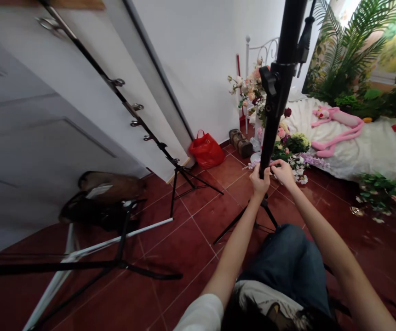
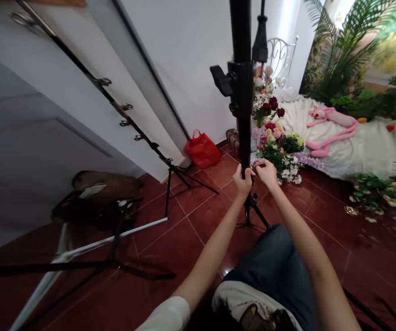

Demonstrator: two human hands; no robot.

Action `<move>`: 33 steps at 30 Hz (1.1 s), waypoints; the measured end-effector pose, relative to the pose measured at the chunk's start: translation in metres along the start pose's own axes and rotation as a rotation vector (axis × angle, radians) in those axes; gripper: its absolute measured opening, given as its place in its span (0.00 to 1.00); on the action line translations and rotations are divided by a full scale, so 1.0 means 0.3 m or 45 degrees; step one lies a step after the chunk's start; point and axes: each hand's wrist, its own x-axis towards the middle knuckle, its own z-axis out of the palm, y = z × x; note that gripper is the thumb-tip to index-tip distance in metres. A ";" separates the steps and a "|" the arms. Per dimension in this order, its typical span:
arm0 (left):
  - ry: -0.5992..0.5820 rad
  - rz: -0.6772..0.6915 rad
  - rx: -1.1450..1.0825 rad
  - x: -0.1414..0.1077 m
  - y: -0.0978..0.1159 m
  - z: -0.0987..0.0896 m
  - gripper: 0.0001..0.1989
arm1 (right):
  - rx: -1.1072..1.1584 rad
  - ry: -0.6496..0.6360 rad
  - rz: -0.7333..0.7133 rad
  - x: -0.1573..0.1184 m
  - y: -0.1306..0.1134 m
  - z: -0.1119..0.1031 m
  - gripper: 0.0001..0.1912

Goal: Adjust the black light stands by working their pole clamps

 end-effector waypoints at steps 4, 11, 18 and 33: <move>0.005 0.025 -0.022 0.002 0.001 -0.003 0.21 | 0.221 -0.139 -0.125 -0.031 0.068 -0.023 0.18; 0.010 0.017 -0.030 0.006 0.009 -0.001 0.22 | 0.488 -0.462 -0.081 -0.057 0.175 -0.012 0.31; 0.015 0.012 -0.014 0.004 0.005 0.000 0.23 | 0.352 -0.261 -0.119 -0.041 0.179 0.047 0.37; 0.014 -0.005 -0.023 0.003 -0.011 0.004 0.23 | -0.046 -0.116 0.228 -0.043 -0.004 0.010 0.32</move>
